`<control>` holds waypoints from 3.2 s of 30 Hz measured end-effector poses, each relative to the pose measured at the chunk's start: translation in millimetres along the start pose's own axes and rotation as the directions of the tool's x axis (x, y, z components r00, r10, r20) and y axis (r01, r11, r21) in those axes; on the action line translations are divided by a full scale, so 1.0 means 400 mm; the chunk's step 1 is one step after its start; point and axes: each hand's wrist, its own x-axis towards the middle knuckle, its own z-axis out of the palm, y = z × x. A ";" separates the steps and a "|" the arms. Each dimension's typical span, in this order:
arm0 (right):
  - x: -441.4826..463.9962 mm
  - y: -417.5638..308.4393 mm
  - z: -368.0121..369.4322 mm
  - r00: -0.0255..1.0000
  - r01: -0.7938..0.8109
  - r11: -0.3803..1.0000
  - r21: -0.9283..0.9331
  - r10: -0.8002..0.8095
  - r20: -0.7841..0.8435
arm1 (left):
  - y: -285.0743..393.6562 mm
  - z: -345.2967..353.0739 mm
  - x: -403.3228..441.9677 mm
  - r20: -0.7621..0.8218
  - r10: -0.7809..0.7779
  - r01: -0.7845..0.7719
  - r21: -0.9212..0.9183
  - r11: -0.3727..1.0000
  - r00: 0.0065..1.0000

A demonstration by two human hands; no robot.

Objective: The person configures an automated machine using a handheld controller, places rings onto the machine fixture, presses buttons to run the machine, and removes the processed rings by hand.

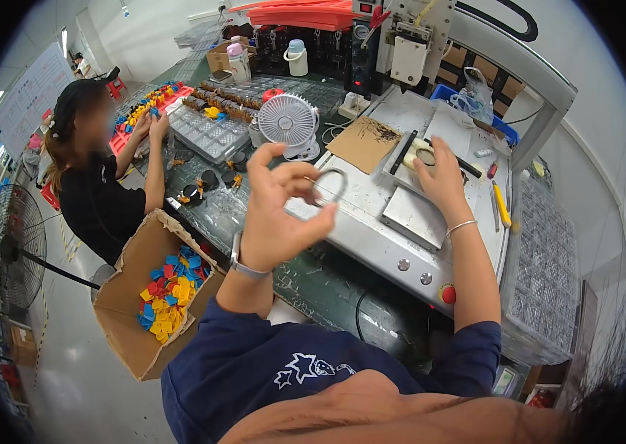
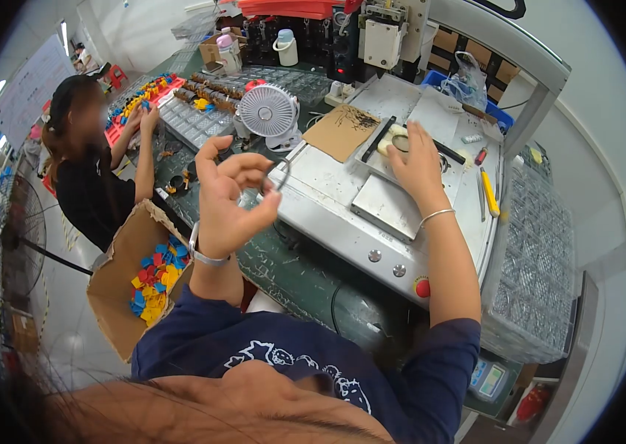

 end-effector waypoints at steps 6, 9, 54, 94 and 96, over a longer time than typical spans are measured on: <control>-0.024 -0.034 -0.029 0.957 0.197 0.911 -0.363 -0.099 0.272 | -0.317 -0.152 -0.063 -0.197 -0.118 0.229 0.794 0.563 0.973; -0.034 -0.052 -0.034 0.961 0.166 0.918 -0.361 -0.069 0.266 | -0.487 -0.218 -0.120 -0.290 -0.271 0.380 0.839 0.390 0.918; 0.076 0.236 -0.032 0.887 -0.138 0.990 0.030 0.137 -0.442 | 0.154 0.069 -0.038 0.314 0.832 -0.271 -0.841 0.467 0.458; 0.023 0.109 -0.120 0.920 -0.301 0.945 -0.131 0.251 -0.302 | 0.074 0.265 -0.054 0.624 0.727 0.672 -0.671 0.313 0.285; 0.026 0.116 -0.121 0.923 -0.299 0.945 -0.131 0.252 -0.291 | 0.076 0.283 -0.042 0.626 0.738 0.736 -0.620 0.272 0.254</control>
